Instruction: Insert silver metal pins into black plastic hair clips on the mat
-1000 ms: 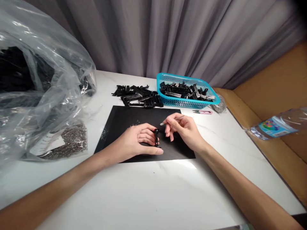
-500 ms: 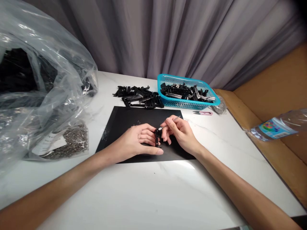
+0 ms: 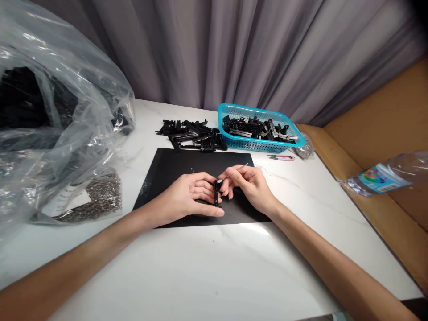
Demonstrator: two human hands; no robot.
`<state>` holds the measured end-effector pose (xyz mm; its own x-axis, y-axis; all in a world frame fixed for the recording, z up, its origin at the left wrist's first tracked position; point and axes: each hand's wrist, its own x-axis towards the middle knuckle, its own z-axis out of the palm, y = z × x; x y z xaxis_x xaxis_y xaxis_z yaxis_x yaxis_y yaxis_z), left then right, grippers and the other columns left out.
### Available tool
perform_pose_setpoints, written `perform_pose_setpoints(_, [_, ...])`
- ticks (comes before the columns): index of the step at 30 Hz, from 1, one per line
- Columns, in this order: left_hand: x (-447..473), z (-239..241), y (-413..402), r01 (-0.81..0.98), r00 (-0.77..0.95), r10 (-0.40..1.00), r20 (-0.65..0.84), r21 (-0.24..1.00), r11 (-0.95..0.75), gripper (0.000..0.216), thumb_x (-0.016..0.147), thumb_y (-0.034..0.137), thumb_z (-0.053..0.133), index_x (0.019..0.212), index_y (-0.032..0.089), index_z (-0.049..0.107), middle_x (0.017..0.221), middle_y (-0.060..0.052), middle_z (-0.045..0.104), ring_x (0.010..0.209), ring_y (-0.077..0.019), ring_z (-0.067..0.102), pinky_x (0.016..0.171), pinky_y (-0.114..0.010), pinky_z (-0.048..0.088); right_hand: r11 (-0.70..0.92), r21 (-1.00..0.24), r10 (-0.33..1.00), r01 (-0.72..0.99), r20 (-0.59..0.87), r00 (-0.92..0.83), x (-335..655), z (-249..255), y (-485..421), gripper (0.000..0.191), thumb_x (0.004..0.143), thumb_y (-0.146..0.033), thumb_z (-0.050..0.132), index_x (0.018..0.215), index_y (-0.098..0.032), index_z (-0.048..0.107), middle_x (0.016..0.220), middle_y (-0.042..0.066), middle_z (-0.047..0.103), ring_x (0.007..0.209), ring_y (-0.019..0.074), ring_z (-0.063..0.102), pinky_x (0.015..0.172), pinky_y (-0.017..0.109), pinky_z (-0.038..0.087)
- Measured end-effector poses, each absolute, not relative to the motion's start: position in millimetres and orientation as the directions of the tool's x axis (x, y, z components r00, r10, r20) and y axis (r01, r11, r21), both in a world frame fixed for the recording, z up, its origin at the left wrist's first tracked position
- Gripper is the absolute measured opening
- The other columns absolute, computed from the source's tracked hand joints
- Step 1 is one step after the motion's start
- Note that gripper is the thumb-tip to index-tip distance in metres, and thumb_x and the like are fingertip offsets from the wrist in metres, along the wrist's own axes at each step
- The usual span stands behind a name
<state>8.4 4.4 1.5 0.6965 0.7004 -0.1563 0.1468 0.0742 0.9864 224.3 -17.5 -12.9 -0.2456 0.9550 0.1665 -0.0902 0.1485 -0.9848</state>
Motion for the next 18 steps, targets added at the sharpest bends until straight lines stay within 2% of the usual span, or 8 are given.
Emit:
perform_pose_setpoints(11, [11.3,3.3,3.9,0.149,0.68,0.714,-0.166,0.985,0.086,0.058,0.061,0.028,0.098,0.109,0.018,0.067,0.094,-0.003,0.078,0.09,-0.0197,0.075,0.094,-0.041,0.062,0.195,-0.973,0.943,-0.125,0.221,-0.249,222.2,-15.8,-16.6,0.041,0.097,-0.051,0.066,0.09,-0.012,0.075,0.071,0.005,0.074,0.058,0.0142,0.069,0.058,0.027,0.059])
perform_pose_setpoints(18, [9.8,2.0,4.2,0.149,0.675,0.717,-0.176,0.984,0.101,0.054,0.064,0.03,0.096,0.109,0.018,0.068,0.097,-0.004,0.079,0.094,-0.02,0.076,0.094,-0.038,0.062,0.202,-0.976,0.947,-0.087,0.217,-0.236,221.1,-15.5,-18.2,0.045,0.098,-0.056,0.062,0.091,-0.013,0.074,0.072,0.004,0.072,0.058,0.0137,0.067,0.058,0.028,0.059])
